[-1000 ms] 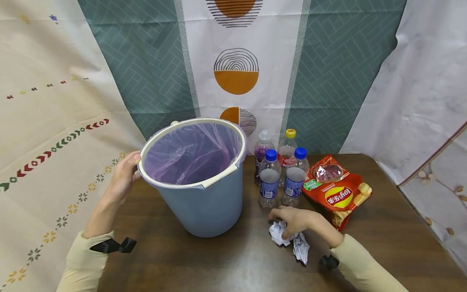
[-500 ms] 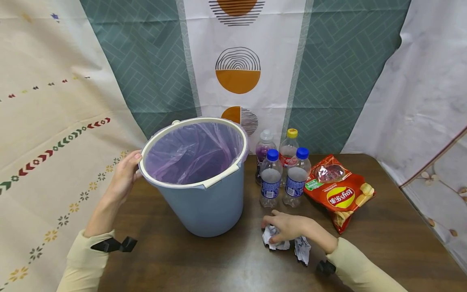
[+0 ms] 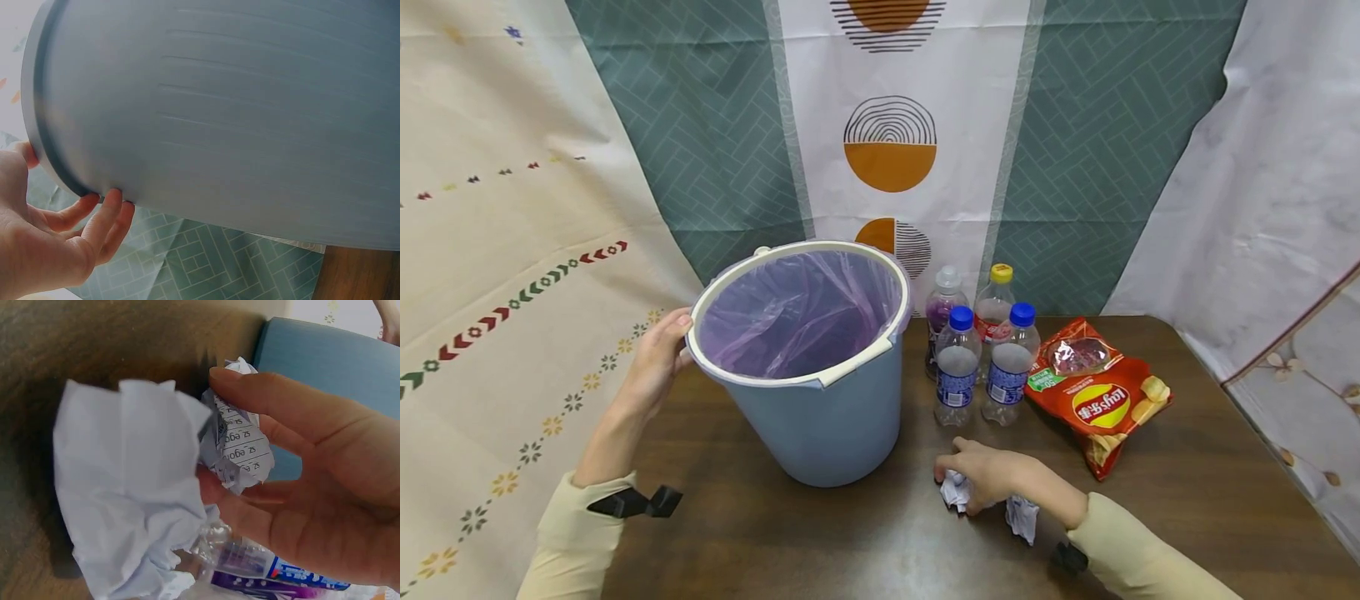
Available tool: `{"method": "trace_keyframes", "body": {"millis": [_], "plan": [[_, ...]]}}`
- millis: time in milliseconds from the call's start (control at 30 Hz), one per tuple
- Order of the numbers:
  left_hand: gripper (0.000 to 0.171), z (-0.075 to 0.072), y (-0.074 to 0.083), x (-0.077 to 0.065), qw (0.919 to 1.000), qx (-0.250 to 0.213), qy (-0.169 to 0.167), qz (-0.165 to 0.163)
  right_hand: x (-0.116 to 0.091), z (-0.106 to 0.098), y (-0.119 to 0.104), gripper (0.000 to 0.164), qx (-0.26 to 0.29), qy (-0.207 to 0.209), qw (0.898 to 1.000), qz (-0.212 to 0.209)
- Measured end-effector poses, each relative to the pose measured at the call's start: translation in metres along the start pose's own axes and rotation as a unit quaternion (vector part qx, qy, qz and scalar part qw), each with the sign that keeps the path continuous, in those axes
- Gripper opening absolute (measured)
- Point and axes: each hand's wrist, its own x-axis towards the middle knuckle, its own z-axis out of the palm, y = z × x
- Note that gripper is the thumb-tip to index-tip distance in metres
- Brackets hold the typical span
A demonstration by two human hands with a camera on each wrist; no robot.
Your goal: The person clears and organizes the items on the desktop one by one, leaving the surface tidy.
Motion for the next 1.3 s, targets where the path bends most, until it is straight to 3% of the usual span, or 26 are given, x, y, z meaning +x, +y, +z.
{"method": "trace_keyframes", "body": {"millis": [300,633,1300], "plan": [[0.043,0.0,-0.001,0.0,1.0,0.005,0.001,-0.002,-0.005,-0.013,0.004,0.037,0.005,0.034,0.999,-0.042],[0.044,0.0,-0.001,-0.001,1.0,0.002,0.002,-0.001,-0.012,-0.031,0.003,0.037,-0.01,0.103,0.99,-0.094],[0.043,0.0,-0.002,0.001,1.0,0.003,-0.001,0.001,-0.018,-0.062,-0.006,0.037,0.005,0.137,0.979,-0.148]]}}
